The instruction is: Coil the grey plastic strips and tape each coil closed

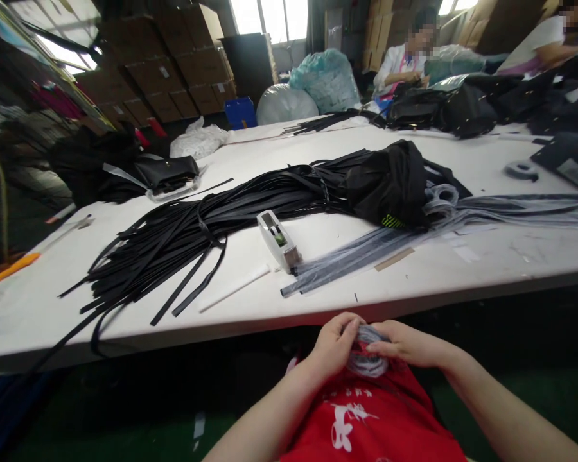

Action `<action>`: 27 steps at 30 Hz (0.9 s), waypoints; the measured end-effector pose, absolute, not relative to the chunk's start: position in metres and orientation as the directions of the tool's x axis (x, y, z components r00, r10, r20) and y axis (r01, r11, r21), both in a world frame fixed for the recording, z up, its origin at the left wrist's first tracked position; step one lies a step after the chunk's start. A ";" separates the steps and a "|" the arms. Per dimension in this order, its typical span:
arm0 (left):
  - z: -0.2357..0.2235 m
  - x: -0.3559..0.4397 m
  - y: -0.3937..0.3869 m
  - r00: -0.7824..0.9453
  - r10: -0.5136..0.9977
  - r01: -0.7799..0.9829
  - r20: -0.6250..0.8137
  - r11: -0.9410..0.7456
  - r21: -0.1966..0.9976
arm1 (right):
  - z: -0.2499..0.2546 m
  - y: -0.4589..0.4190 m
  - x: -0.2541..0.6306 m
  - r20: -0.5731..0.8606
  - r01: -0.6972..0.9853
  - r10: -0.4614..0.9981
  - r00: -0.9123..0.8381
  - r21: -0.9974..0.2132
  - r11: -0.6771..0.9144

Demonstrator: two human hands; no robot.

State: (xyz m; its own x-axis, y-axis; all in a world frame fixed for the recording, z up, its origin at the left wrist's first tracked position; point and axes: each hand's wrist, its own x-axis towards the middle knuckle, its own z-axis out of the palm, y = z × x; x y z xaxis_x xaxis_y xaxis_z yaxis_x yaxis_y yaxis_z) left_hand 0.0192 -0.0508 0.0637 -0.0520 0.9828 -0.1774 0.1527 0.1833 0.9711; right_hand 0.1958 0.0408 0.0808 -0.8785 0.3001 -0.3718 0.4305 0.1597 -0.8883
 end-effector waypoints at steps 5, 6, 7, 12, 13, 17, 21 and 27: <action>0.070 0.019 -0.068 0.145 0.967 0.300 -0.209 0.159 0.941 | 0.078 0.034 0.197 -0.399 0.430 0.172 -0.901 -0.876 0.219; 0.068 0.020 -0.071 0.116 0.964 0.295 -0.240 0.197 0.935 | 0.077 0.038 0.198 -0.393 0.437 0.214 -0.894 -0.870 0.227; 0.066 0.020 -0.075 0.086 0.958 0.282 -0.273 0.240 0.929 | 0.075 0.045 0.199 -0.369 0.446 0.300 -0.880 -0.859 0.251; 0.062 0.019 -0.081 0.055 0.934 0.229 -0.354 0.333 0.915 | 0.057 0.112 0.206 0.144 0.735 0.858 -0.492 -0.460 0.499; 0.063 0.018 -0.081 0.070 0.933 0.224 -0.353 0.330 0.917 | 0.051 0.124 0.205 0.219 0.810 0.870 -0.442 -0.320 0.492; 0.069 0.013 -0.079 0.150 0.927 0.184 -0.344 0.316 0.931 | 0.035 0.147 0.195 0.205 0.892 0.870 -0.447 0.034 0.451; 0.069 0.010 -0.080 0.212 0.916 0.083 -0.339 0.329 0.941 | 0.037 0.149 0.189 0.154 0.869 0.856 -0.494 0.074 0.488; 0.062 0.009 -0.081 0.197 0.921 0.018 -0.336 0.339 0.941 | 0.060 0.151 0.203 0.118 0.803 0.794 -0.596 0.084 0.590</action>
